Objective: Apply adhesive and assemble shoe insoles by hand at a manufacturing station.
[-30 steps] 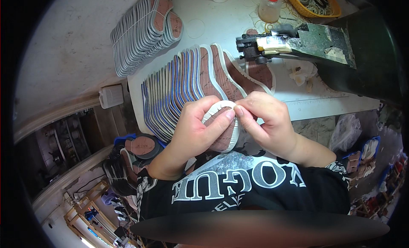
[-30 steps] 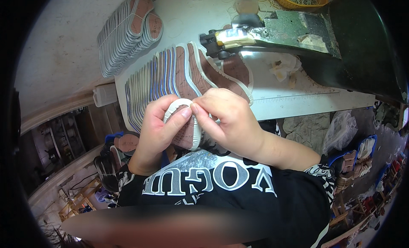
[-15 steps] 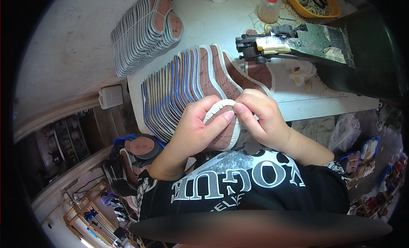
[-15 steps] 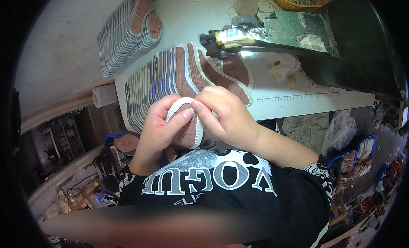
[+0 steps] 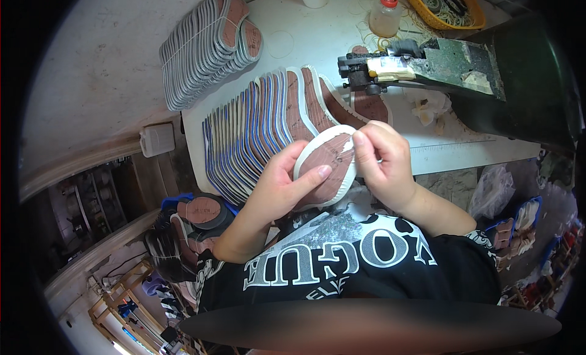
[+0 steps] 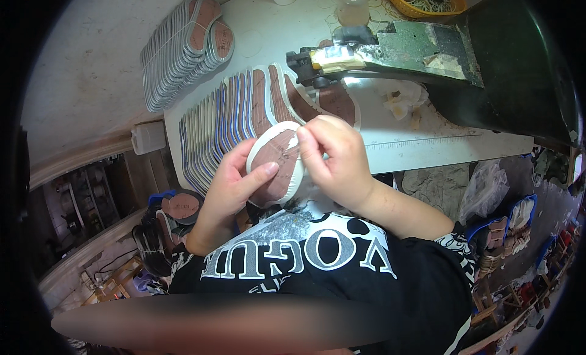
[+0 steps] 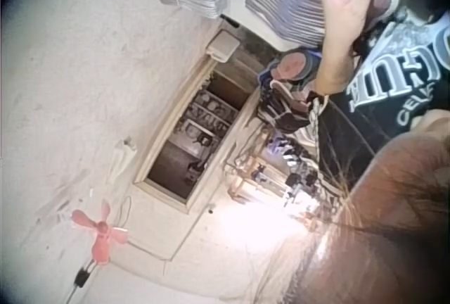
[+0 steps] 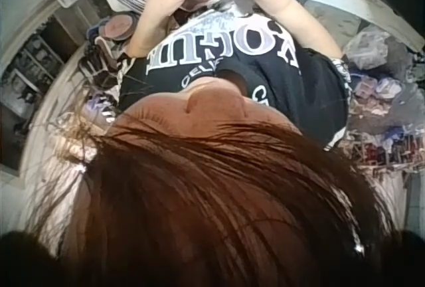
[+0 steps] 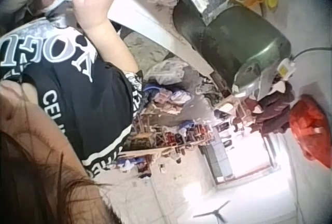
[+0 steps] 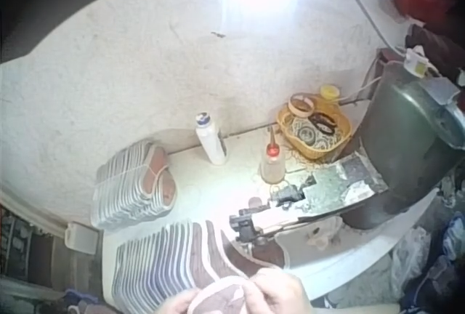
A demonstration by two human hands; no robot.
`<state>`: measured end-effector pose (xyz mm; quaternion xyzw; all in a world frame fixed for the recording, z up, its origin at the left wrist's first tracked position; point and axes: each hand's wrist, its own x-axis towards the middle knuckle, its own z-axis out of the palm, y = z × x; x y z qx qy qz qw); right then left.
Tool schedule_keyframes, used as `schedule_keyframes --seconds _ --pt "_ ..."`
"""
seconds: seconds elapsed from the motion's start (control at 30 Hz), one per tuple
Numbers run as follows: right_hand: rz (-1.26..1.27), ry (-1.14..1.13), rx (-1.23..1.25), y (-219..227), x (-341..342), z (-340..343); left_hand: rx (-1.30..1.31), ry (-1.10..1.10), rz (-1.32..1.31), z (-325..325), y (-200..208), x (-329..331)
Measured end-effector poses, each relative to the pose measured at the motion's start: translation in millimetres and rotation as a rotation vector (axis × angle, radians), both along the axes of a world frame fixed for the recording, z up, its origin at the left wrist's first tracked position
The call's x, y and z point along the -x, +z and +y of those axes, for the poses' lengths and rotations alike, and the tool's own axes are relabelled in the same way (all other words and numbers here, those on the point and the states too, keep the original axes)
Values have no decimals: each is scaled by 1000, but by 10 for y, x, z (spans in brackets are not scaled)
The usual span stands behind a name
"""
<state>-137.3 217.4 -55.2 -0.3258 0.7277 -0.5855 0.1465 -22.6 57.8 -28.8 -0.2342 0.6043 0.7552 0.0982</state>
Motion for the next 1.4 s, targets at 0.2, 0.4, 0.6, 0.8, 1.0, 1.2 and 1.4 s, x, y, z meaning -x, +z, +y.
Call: schedule_keyframes --seconds 0.2,0.4,0.6,0.8,1.0,1.2,1.4 --pt "-327 81 68 -149 29 94 -54 -39 -34 -65 -45 -91" --pt "-732 268 151 -248 99 230 -129 -42 -87 -174 173 -40" --pt "-799 124 142 -275 125 392 159 -309 -70 -517 177 131" --pt "-772 36 63 -332 140 794 938 -919 354 -513 176 682" --pt "-941 -15 232 -338 44 791 1181 -1058 512 -331 -204 1021" --pt "-1280 174 508 -343 34 665 1268 -790 642 -296 -643 1000" --pt "-1319 133 446 -133 79 429 1136 -137 445 -191 -732 727"
